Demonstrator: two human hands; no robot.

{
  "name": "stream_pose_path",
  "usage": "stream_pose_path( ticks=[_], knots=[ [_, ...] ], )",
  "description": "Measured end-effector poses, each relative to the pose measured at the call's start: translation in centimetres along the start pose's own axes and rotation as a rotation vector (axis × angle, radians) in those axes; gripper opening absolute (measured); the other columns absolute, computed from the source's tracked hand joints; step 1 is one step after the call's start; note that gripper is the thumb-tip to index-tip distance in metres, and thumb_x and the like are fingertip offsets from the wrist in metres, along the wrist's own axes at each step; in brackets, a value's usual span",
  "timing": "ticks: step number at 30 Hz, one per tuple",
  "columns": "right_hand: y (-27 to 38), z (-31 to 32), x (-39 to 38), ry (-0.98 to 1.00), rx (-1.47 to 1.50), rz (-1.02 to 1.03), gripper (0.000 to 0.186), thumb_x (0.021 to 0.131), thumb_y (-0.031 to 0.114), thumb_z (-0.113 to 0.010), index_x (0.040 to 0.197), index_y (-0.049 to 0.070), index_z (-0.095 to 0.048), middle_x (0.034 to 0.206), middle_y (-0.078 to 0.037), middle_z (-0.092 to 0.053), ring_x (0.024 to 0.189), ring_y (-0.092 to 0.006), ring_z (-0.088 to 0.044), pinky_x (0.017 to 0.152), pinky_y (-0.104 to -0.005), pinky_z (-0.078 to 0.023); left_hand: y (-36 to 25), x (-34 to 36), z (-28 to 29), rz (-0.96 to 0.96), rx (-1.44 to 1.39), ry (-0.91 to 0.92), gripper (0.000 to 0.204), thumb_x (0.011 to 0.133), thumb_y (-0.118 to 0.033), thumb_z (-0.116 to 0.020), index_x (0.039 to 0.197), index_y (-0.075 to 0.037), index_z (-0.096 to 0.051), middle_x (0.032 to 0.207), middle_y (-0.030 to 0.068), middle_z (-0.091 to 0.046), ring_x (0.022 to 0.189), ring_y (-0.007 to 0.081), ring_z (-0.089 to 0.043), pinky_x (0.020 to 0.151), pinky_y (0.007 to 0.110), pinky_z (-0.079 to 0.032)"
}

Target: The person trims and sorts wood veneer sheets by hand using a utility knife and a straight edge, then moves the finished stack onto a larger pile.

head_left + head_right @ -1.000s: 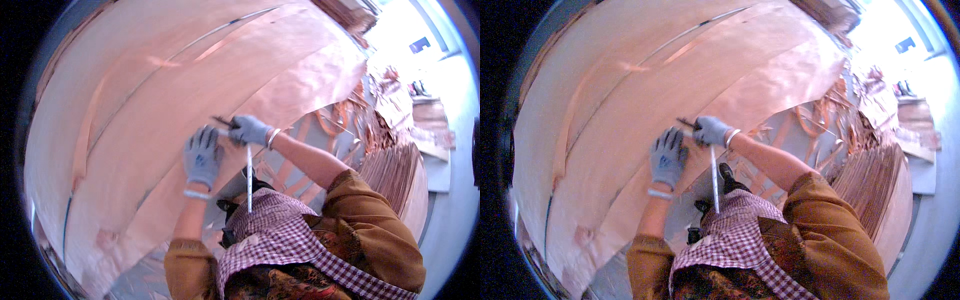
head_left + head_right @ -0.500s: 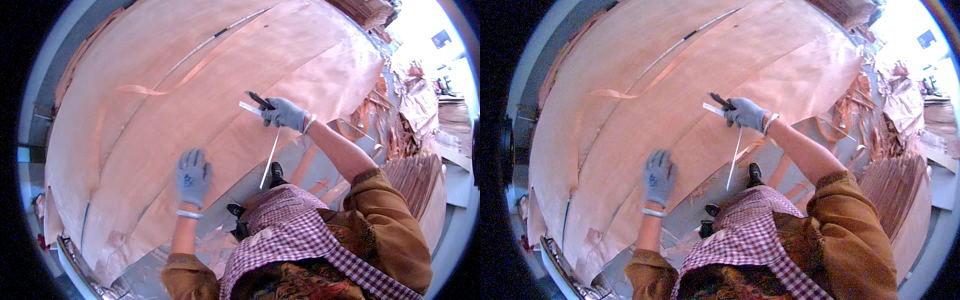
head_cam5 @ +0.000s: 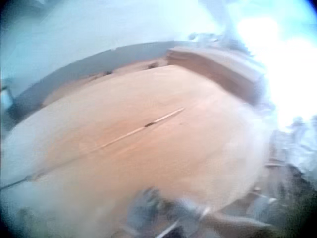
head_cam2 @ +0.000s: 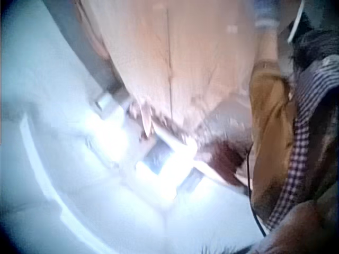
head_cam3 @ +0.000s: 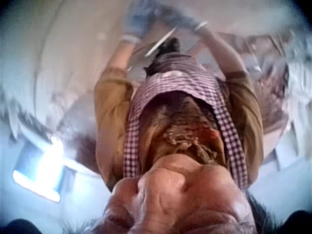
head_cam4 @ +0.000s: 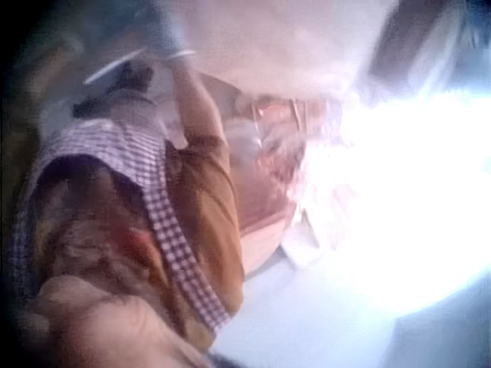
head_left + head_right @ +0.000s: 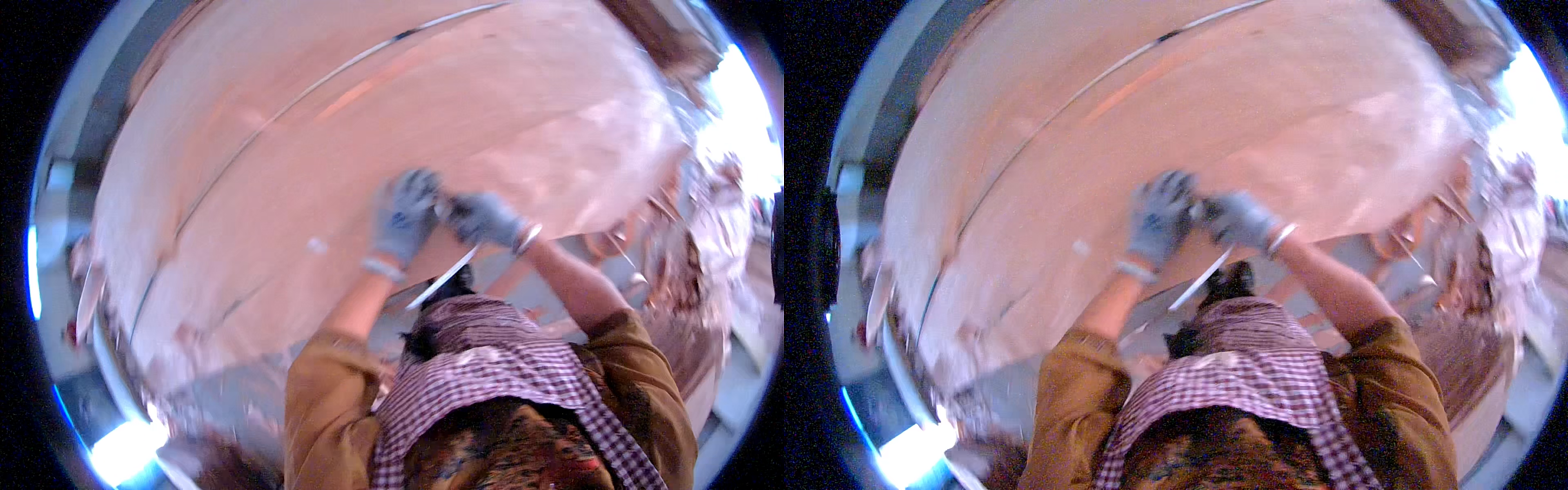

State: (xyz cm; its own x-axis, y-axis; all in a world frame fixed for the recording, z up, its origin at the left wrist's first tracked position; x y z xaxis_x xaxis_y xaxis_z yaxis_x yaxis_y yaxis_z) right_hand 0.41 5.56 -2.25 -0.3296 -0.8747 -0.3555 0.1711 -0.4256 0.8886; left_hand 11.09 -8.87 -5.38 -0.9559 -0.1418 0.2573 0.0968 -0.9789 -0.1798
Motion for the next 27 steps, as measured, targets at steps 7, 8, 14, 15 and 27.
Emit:
stream_pose_path(
  ticks=[7, 8, 14, 15, 27],
  knots=[
    [-0.1, 8.4, -8.0, -0.081, 0.403, -0.22, 0.024, 0.085, 0.023, -0.059, 0.096, 0.003, -0.057, 0.076, -0.004, -0.06, 0.06, -0.0065, -0.052, 0.049, -0.0205, -0.042, -0.9, -1.5, 2.0, 0.013, 0.023, 0.068, 0.046, 0.081, -0.027, -0.055, 0.121, -0.004, -0.051, 0.124, 0.0134, -0.05, 0.118, 0.0286, -0.043, 0.099, 0.047, -0.029],
    [-0.5, 11.4, -8.5, -0.204, 0.458, -0.24, 0.02, 0.086, 0.02, -0.057, 0.098, 0.004, -0.057, 0.076, -0.003, -0.06, 0.059, -0.0061, -0.051, 0.049, -0.0194, -0.041, -0.8, -0.6, 2.3, 0.006, 0.008, 0.103, 0.046, 0.082, -0.027, -0.054, 0.121, -0.003, -0.05, 0.125, 0.0142, -0.049, 0.118, 0.0288, -0.043, 0.099, 0.046, -0.029],
    [-6.5, 21.6, -4.9, -0.467, 0.089, -0.278, 0.013, 0.084, 0.017, -0.057, 0.088, 0.005, -0.057, 0.075, -0.006, -0.062, 0.059, -0.0107, -0.053, 0.05, -0.0247, -0.042, -6.6, 7.5, 0.5, -0.146, -0.142, 0.042, 0.042, 0.085, -0.023, -0.052, 0.12, 0.0, -0.05, 0.125, 0.017, -0.049, 0.117, 0.0307, -0.044, 0.101, 0.043, -0.029],
    [-7.1, 21.8, -3.7, -0.455, 0.055, -0.278, 0.014, 0.083, 0.018, -0.058, 0.087, 0.005, -0.057, 0.075, -0.006, -0.063, 0.061, -0.0121, -0.054, 0.051, -0.0265, -0.043, -7.9, 9.3, -0.7, -0.15, -0.176, 0.025, 0.042, 0.085, -0.022, -0.051, 0.12, 0.0, -0.049, 0.125, 0.017, -0.049, 0.118, 0.0309, -0.044, 0.102, 0.043, -0.029],
    [-12.1, 22.8, -1.7, -0.294, 0.03, -0.201, 0.02, 0.08, 0.02, -0.061, 0.082, 0.0, -0.058, 0.069, -0.011, -0.062, 0.058, -0.0163, -0.059, 0.052, -0.0312, -0.046, -14.7, 18.7, -6.9, -0.057, -0.009, 0.081, 0.04, 0.083, -0.033, -0.051, 0.12, -0.018, -0.054, 0.13, -0.0008, -0.047, 0.123, 0.0169, -0.04, 0.101, 0.046, -0.027]
  ],
)
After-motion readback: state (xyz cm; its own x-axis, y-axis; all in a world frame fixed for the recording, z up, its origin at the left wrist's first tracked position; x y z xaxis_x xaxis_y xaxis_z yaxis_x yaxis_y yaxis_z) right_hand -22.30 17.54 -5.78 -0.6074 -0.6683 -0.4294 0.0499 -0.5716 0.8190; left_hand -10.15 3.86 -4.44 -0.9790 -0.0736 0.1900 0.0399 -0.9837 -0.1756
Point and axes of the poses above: each hand's wrist, its own x-axis towards the middle knuckle, its own z-axis out of the back of the hand, y = z × x, the point moved 1 cm from there along x, towards the middle knuckle
